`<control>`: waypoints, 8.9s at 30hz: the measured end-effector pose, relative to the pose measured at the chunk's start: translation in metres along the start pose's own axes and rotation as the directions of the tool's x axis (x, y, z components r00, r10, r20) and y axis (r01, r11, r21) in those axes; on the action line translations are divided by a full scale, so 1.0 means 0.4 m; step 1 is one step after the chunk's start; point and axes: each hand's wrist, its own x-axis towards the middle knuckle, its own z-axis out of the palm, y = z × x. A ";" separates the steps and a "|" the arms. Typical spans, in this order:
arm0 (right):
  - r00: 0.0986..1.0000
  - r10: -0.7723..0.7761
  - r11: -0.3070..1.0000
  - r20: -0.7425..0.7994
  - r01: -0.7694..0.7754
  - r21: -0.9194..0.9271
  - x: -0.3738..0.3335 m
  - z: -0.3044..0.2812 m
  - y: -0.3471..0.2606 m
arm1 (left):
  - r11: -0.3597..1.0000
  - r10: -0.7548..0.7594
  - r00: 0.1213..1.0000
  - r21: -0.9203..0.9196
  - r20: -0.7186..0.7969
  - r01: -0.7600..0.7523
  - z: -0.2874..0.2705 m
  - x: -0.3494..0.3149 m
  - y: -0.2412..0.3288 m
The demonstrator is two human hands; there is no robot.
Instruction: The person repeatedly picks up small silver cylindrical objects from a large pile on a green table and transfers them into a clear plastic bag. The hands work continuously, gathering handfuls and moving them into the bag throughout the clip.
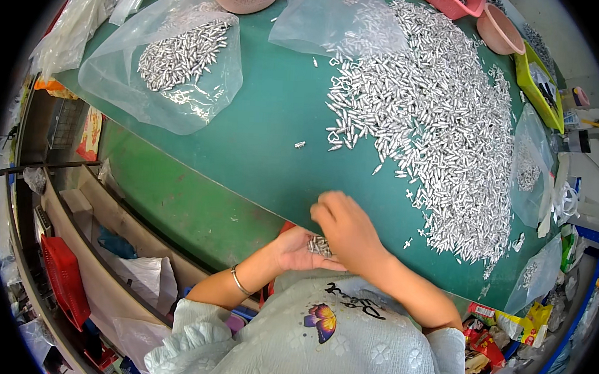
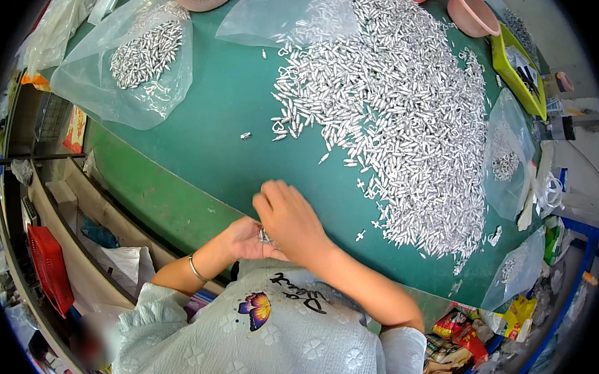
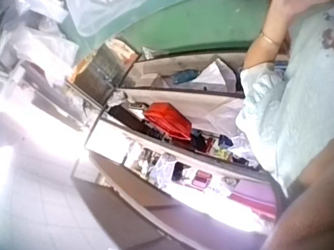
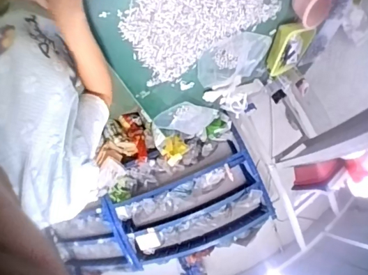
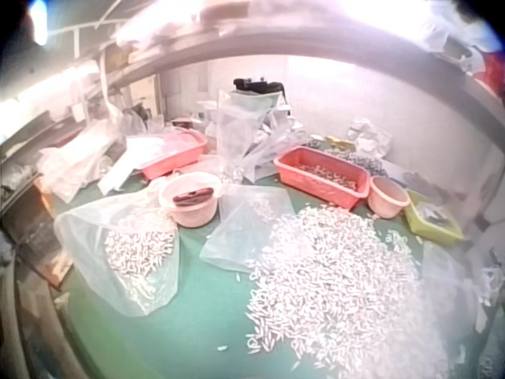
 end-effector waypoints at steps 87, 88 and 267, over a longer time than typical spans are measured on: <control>0.883 0.272 0.860 -0.382 -0.401 -0.316 -0.138 -0.152 0.075 | -0.842 0.477 0.785 0.460 0.394 0.281 0.251 0.121 -0.020; 0.875 0.271 0.875 -0.402 -0.398 -0.275 -0.142 -0.152 0.075 | -0.829 0.498 0.755 0.491 0.426 0.270 0.248 0.124 -0.023; 0.984 0.133 0.977 -0.117 -0.150 -0.150 -0.083 -0.019 0.019 | 0.986 -0.163 0.983 0.023 -0.086 0.166 0.019 0.056 -0.022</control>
